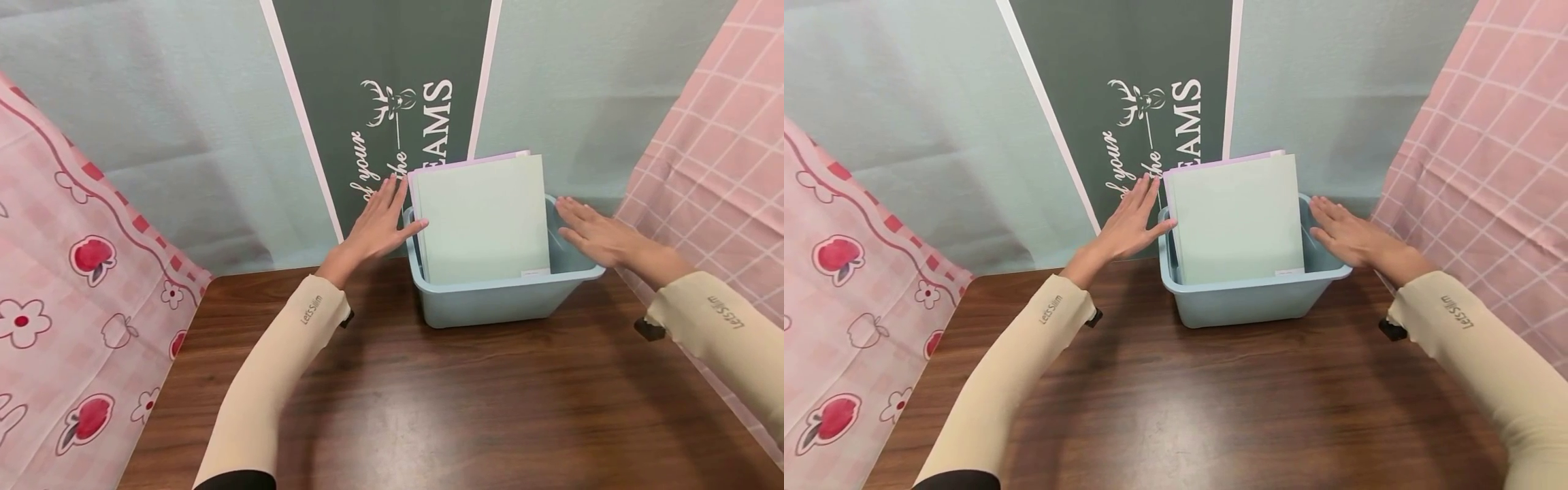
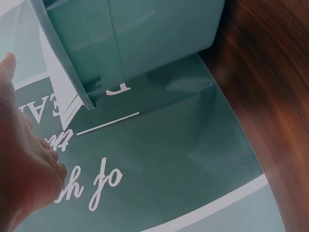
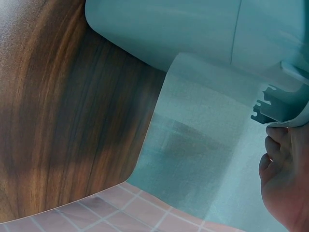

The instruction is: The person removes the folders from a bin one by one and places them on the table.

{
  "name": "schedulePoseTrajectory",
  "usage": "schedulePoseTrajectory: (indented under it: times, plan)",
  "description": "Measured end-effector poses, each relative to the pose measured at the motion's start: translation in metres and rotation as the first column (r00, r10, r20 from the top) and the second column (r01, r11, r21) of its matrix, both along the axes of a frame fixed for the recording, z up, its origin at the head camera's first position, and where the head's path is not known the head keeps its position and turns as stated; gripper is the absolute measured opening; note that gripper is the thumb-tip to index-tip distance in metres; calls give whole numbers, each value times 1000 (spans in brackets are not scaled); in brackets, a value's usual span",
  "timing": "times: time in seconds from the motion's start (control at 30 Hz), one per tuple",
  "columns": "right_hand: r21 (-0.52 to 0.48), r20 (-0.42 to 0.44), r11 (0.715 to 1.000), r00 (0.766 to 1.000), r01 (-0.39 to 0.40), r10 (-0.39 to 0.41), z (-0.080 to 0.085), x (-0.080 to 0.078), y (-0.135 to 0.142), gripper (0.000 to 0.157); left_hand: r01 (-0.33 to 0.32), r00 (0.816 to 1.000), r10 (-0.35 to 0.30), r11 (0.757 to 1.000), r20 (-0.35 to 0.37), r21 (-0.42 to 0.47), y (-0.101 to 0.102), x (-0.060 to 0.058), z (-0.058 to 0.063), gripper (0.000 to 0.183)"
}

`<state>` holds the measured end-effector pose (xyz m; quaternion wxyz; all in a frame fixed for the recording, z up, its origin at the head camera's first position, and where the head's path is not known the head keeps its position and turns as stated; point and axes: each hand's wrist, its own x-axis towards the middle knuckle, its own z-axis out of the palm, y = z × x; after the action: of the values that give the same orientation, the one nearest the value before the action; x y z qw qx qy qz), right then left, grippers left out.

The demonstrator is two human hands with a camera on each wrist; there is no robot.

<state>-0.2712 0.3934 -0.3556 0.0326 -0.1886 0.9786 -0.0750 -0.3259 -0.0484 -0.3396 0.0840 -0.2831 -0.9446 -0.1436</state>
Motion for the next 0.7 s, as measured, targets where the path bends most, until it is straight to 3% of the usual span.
schedulePoseTrajectory:
  times: [0.2,0.5,0.7]
  plan:
    - [0,-6,1000,1000,2,-2,-1,0,0,66,16,1000,-16,1000,-15,14,10,-4,1,99]
    - [-7,-9,1000,1000,-2,2,0,0,0,65,6,999,-8,1000,51,26,21,-11,1,99]
    - [-14,-8,1000,1000,-5,4,0,0,0,65,25,999,-27,998,46,55,26,-15,-3,99]
